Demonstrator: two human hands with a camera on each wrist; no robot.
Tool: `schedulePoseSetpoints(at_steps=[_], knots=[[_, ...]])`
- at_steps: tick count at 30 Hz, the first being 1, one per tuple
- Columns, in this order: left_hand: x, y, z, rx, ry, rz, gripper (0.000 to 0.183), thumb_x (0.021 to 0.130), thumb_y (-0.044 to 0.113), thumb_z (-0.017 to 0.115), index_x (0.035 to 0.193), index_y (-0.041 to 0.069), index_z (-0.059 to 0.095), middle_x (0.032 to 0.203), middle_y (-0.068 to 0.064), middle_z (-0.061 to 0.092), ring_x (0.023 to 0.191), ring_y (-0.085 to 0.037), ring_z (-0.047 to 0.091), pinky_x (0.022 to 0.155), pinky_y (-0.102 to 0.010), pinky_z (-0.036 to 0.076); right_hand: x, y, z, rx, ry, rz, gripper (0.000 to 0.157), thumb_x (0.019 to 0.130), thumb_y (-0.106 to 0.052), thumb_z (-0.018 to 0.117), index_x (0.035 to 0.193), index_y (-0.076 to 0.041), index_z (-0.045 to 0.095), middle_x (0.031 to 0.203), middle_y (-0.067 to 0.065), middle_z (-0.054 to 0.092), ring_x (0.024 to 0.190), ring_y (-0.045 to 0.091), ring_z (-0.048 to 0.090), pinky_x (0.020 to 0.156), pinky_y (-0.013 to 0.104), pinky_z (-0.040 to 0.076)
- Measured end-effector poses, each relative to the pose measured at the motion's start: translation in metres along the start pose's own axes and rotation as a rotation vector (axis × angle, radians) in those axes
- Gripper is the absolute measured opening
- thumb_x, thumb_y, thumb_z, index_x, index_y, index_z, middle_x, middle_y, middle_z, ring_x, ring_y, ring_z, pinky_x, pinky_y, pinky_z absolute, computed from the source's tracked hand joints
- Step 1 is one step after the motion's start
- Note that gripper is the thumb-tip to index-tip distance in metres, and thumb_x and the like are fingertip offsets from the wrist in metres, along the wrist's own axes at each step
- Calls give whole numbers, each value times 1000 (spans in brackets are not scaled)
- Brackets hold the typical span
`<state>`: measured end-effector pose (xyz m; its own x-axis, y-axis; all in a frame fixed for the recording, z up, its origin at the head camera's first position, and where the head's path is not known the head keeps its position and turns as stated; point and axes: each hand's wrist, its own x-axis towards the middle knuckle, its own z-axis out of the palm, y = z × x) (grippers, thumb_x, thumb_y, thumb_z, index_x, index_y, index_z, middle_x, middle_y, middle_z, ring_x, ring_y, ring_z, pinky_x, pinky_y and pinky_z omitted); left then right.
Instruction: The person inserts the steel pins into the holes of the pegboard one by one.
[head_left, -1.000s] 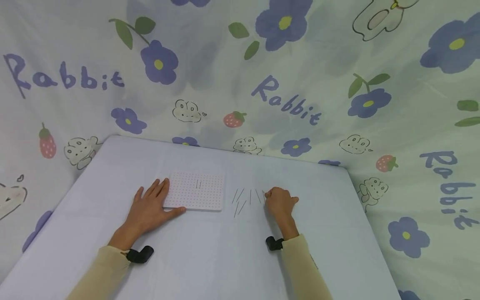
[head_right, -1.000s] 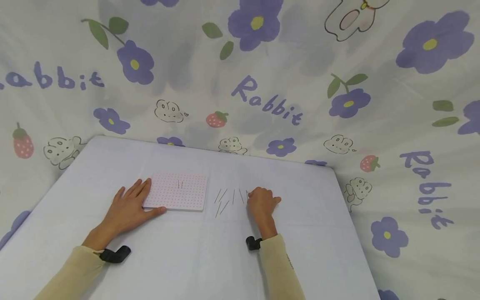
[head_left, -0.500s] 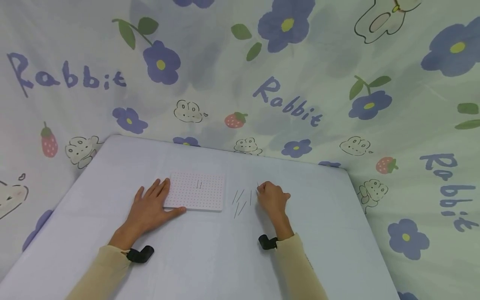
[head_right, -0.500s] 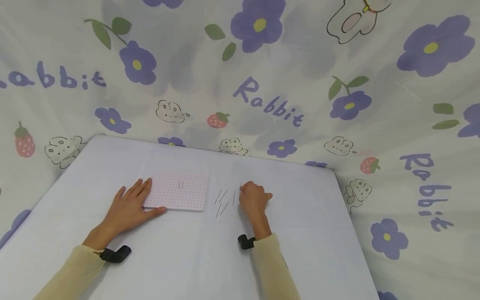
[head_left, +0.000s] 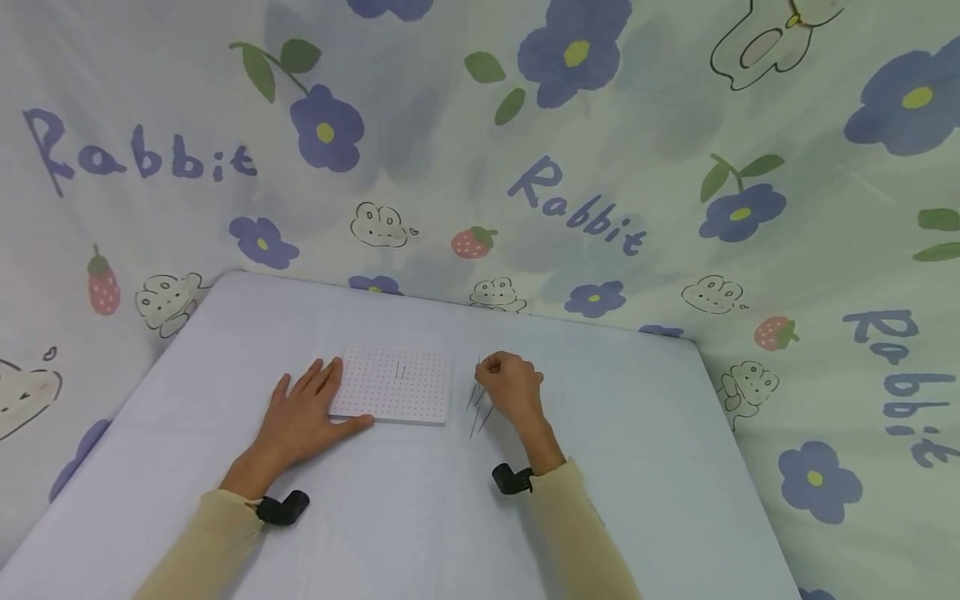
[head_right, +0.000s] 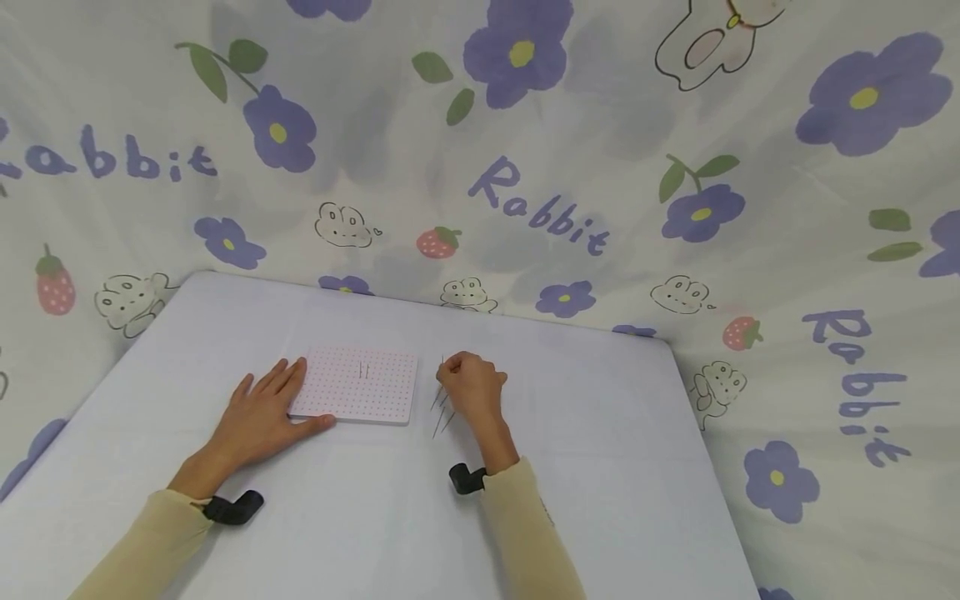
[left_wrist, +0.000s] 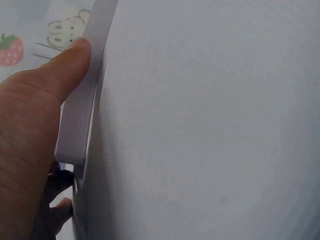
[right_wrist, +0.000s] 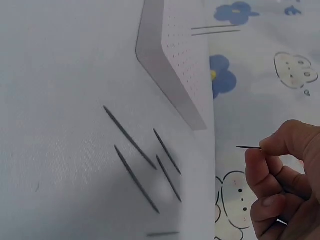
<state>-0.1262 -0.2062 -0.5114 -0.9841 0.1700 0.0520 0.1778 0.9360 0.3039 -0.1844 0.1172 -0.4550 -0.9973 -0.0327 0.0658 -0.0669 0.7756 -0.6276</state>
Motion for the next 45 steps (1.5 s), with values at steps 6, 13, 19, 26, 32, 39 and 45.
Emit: schedulePoseSetpoints(at_steps=[6, 13, 19, 26, 32, 39, 45], knots=[[2, 2, 0, -9, 9, 3, 118, 82, 81, 57, 156, -5, 26, 159, -25, 32, 150, -44, 22, 115, -71, 9, 4, -14, 8, 47, -9, -49, 12, 88, -25, 66, 83, -16, 72, 68, -10, 66, 61, 11, 59, 94, 57, 41], [5, 0, 0, 0, -13, -2, 121, 81, 84, 53, 157, -5, 23, 160, -26, 29, 150, -45, 20, 115, -71, 7, 7, -25, 17, 87, -23, -84, 12, 89, -24, 66, 85, -15, 72, 72, -8, 69, 62, 10, 60, 97, 59, 39], [5, 0, -2, 6, -1, -2, 119, 82, 82, 55, 156, -5, 25, 160, -26, 31, 150, -45, 22, 115, -71, 8, 9, -34, 29, 88, -22, -91, 11, 90, -26, 67, 88, -17, 72, 79, -9, 71, 74, 13, 62, 101, 60, 35], [4, 2, -4, 7, 2, -3, 118, 82, 81, 55, 156, -6, 26, 159, -26, 32, 149, -45, 23, 115, -71, 9, 11, -43, 41, 50, -11, -155, 5, 91, -25, 69, 89, -21, 71, 86, -10, 73, 80, 11, 64, 95, 55, 36], [3, 1, -2, 9, 12, 1, 118, 82, 81, 56, 155, -6, 27, 158, -26, 33, 149, -45, 24, 115, -71, 10, 11, -47, 51, -30, -29, -177, 5, 92, -28, 68, 93, -25, 72, 90, -13, 75, 85, 12, 66, 83, 43, 35], [1, 1, 0, 4, 13, 1, 117, 82, 81, 56, 155, -6, 27, 158, -27, 33, 148, -45, 24, 114, -72, 10, 7, -48, 59, -66, -65, -180, 6, 94, -30, 68, 96, -26, 73, 95, -13, 76, 93, 13, 67, 81, 40, 33], [-1, 3, -3, 9, -2, -5, 118, 83, 82, 54, 156, -6, 26, 159, -26, 32, 149, -45, 23, 115, -72, 9, 5, -51, 61, -81, -64, -192, 7, 94, -31, 68, 97, -27, 74, 95, -14, 76, 94, 12, 66, 80, 39, 33]])
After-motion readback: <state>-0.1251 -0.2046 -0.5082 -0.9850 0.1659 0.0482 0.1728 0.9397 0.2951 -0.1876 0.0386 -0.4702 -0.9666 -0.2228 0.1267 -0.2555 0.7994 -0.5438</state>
